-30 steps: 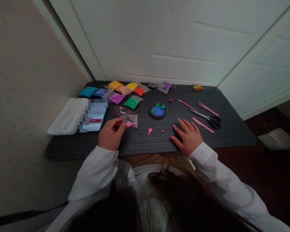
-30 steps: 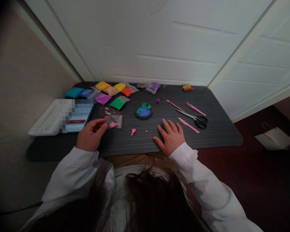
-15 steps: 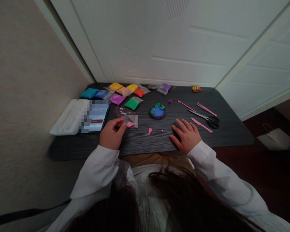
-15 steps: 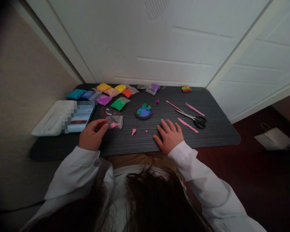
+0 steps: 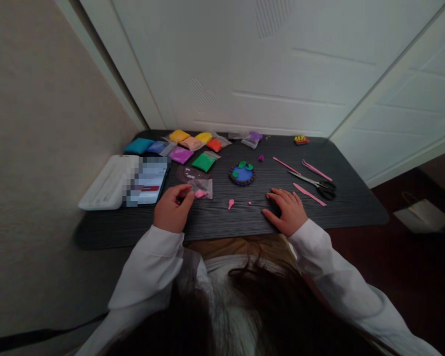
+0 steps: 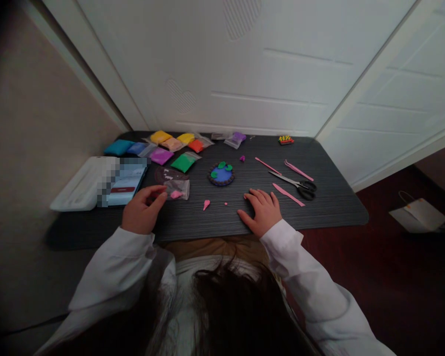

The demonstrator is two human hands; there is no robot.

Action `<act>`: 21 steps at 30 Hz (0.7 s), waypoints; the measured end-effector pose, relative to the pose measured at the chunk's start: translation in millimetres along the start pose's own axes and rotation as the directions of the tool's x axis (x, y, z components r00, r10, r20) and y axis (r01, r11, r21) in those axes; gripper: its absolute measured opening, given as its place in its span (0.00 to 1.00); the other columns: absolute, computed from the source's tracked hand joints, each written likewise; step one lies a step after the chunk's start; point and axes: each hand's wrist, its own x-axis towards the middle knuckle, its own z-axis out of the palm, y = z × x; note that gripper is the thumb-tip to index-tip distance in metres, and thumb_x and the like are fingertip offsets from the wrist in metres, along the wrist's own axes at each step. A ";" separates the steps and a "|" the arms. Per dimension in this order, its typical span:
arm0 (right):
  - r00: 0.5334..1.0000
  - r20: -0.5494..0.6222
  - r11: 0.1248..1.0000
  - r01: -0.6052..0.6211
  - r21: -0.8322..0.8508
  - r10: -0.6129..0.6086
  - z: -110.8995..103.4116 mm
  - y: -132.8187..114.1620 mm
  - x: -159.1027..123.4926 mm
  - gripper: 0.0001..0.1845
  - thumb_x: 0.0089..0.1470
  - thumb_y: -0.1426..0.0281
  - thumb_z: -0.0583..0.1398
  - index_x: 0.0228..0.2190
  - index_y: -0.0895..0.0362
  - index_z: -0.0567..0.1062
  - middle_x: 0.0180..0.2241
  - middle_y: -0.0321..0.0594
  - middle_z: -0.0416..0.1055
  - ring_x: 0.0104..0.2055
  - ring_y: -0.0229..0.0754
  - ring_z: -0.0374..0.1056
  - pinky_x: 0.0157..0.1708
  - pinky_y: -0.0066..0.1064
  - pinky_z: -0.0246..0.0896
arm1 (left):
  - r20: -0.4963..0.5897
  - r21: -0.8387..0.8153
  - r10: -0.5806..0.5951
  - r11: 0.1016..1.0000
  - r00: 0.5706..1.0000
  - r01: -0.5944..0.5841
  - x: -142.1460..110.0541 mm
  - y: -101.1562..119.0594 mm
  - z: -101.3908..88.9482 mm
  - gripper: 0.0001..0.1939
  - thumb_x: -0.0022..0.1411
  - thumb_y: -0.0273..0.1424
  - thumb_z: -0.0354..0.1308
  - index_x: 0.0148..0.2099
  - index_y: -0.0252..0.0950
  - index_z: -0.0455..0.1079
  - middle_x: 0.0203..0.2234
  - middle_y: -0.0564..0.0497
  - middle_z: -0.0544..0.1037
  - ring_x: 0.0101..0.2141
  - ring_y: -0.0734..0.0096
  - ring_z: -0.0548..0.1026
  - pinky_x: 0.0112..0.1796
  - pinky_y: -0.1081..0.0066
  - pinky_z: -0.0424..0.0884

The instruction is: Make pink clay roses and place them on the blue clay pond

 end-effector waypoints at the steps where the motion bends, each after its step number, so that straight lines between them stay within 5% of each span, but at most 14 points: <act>1: 1.000 -0.004 1.000 -0.001 0.009 0.001 -0.2 0.6 0.0 0.24 0.48 0.56 0.52 0.46 0.53 0.63 0.50 0.41 0.61 0.53 0.47 0.53 0.53 0.48 0.39 | 0.001 0.001 -0.002 1.000 1.000 0.002 0.0 0.2 -0.1 0.16 0.52 0.40 0.50 0.41 0.38 0.68 0.33 0.51 0.72 0.31 0.72 0.69 0.32 0.72 0.65; 11: 0.991 -0.131 0.992 0.051 0.117 -0.036 5.4 12.9 -0.8 0.17 0.50 0.62 0.53 0.41 0.55 0.69 0.45 0.42 0.66 0.48 0.42 0.61 0.49 0.39 0.50 | 0.007 0.011 -0.009 1.000 1.000 0.009 -0.3 3.8 -2.6 0.16 0.52 0.40 0.50 0.41 0.38 0.68 0.33 0.51 0.72 0.31 0.72 0.69 0.31 0.72 0.65; 21: 0.995 -0.035 0.996 0.087 -0.035 -0.088 0.9 0.7 -1.2 0.18 0.54 0.64 0.48 0.45 0.52 0.67 0.49 0.40 0.62 0.51 0.45 0.55 0.49 0.43 0.46 | -0.002 0.015 -0.010 1.000 1.000 0.011 -0.7 2.5 -0.6 0.16 0.52 0.40 0.50 0.41 0.38 0.67 0.34 0.51 0.72 0.30 0.72 0.69 0.31 0.72 0.65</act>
